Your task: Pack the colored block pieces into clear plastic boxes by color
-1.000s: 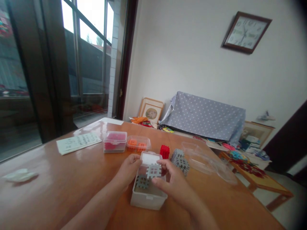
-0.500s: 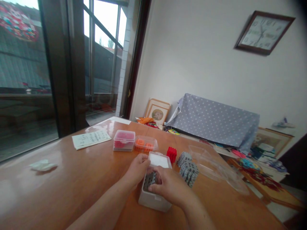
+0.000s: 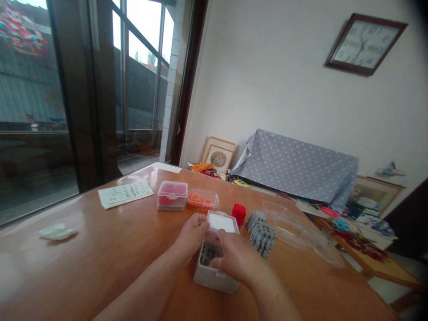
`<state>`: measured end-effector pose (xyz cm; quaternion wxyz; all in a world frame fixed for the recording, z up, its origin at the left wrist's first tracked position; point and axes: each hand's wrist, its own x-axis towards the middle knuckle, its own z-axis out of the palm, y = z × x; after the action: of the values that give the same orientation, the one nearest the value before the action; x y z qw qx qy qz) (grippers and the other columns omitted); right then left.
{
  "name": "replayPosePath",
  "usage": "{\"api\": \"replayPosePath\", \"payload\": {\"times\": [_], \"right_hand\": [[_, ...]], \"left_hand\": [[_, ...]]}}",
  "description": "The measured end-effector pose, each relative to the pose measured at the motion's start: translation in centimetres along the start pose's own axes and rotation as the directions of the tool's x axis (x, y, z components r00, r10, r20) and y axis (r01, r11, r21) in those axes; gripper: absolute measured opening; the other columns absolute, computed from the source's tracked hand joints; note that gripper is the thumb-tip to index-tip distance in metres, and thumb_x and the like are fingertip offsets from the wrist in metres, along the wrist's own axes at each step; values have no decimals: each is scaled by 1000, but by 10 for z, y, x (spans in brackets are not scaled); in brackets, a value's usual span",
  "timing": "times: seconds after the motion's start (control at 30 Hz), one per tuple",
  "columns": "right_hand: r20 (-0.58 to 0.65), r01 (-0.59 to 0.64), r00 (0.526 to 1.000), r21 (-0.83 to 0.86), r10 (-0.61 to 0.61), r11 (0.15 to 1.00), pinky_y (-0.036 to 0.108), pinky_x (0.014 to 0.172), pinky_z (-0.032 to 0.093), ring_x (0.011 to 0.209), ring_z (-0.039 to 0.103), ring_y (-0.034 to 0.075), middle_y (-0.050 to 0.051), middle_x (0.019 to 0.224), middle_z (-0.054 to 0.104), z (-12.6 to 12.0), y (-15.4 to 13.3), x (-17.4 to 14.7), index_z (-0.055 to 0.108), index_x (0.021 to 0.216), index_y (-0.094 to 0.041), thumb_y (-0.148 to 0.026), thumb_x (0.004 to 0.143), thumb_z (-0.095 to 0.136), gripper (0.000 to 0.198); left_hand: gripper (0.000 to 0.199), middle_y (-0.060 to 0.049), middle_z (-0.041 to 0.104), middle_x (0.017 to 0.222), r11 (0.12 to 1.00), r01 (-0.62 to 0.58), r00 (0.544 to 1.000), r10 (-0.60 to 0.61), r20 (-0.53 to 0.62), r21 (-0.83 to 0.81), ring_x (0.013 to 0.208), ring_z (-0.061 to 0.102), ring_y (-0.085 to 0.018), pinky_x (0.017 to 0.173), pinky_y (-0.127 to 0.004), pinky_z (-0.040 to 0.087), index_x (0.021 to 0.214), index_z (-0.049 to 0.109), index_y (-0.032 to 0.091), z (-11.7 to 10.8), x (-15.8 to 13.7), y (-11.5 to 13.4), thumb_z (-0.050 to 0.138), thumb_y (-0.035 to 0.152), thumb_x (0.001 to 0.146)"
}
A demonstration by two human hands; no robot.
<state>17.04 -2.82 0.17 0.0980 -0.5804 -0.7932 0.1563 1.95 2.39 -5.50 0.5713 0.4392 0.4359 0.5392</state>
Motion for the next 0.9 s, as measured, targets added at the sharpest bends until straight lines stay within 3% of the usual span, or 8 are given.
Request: {"api": "replayPosePath", "payload": {"times": [0.1, 0.27, 0.37, 0.5, 0.9], "right_hand": [[-10, -34, 999, -37, 34, 999, 31, 71, 45, 95, 72, 29, 10, 103, 77, 0, 0, -1, 67, 108, -23, -38, 67, 84, 48], [2, 4, 1000, -126, -4, 992, 29, 63, 40, 83, 71, 27, 7, 93, 77, -3, -1, 0, 71, 97, -23, -38, 68, 81, 34], [26, 46, 999, -149, -42, 988, 29, 64, 40, 84, 71, 27, 5, 94, 77, -4, -2, 4, 74, 102, -28, -37, 67, 80, 36], [58, 101, 994, -149, -93, 984, 29, 67, 41, 88, 71, 26, 2, 96, 78, -3, -4, 10, 74, 114, -36, -32, 67, 78, 47], [48, 92, 995, -29, -91, 995, 26, 66, 39, 86, 69, 22, 1, 97, 77, -1, -3, 8, 74, 106, -29, -24, 72, 72, 34]], "left_hand": [[19, -4, 69, 77, 1000, -10, 1000, 10, 0, 1, 67, 66, -18, 62, -28, 51, 88, 59, 17, 0, 0, -1, 67, 26, 74], [23, -3, 69, 77, 999, -15, 1000, 15, -2, -29, 69, 66, -18, 65, -28, 51, 87, 60, 17, 0, 3, -4, 71, 30, 72], [23, -3, 69, 77, 999, -9, 1000, 8, -4, -38, 70, 66, -18, 66, -29, 51, 88, 60, 17, 0, 5, -5, 70, 29, 71], [23, -3, 68, 74, 1000, -9, 1000, 9, -3, 2, 66, 65, -18, 60, -26, 48, 88, 60, 16, -1, 6, -6, 69, 29, 71], [20, -3, 69, 76, 997, -40, 999, 41, -27, 62, 67, 65, -18, 60, -27, 50, 90, 61, 15, -1, 7, -8, 63, 27, 74]]}}
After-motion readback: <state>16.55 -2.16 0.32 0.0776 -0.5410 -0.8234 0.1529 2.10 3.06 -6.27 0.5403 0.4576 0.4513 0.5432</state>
